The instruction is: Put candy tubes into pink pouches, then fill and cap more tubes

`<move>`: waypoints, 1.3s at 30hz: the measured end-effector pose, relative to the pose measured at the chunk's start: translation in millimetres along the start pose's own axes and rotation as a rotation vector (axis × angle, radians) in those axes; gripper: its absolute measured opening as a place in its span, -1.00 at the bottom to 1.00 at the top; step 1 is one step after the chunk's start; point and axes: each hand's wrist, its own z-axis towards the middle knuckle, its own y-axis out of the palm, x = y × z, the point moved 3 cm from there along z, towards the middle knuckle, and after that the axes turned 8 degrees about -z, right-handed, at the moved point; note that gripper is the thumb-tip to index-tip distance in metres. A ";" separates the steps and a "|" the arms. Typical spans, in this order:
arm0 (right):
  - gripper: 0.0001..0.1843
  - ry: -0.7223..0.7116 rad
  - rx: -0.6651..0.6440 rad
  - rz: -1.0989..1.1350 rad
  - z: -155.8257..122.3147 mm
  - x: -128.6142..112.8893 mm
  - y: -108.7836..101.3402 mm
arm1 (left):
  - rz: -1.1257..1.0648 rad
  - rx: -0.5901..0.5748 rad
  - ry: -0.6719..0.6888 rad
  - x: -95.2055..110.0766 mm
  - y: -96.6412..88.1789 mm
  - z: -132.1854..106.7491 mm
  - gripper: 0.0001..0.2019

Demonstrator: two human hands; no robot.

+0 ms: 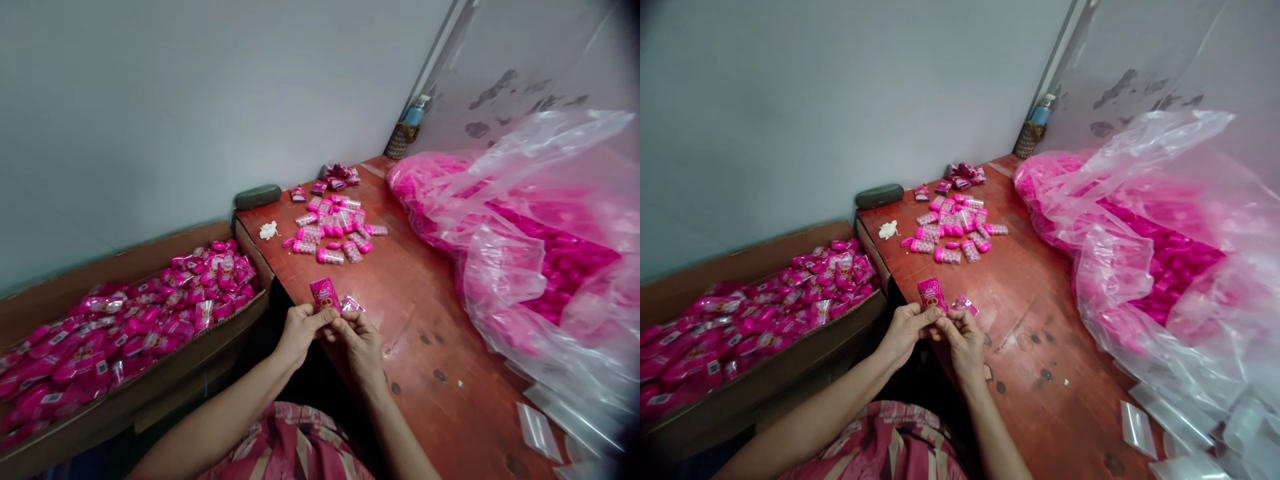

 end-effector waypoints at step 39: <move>-0.53 -0.103 0.021 -0.354 22.9 -54.1 -25.1 | 0.536 -0.189 0.348 17.2 14.5 6.4 -0.67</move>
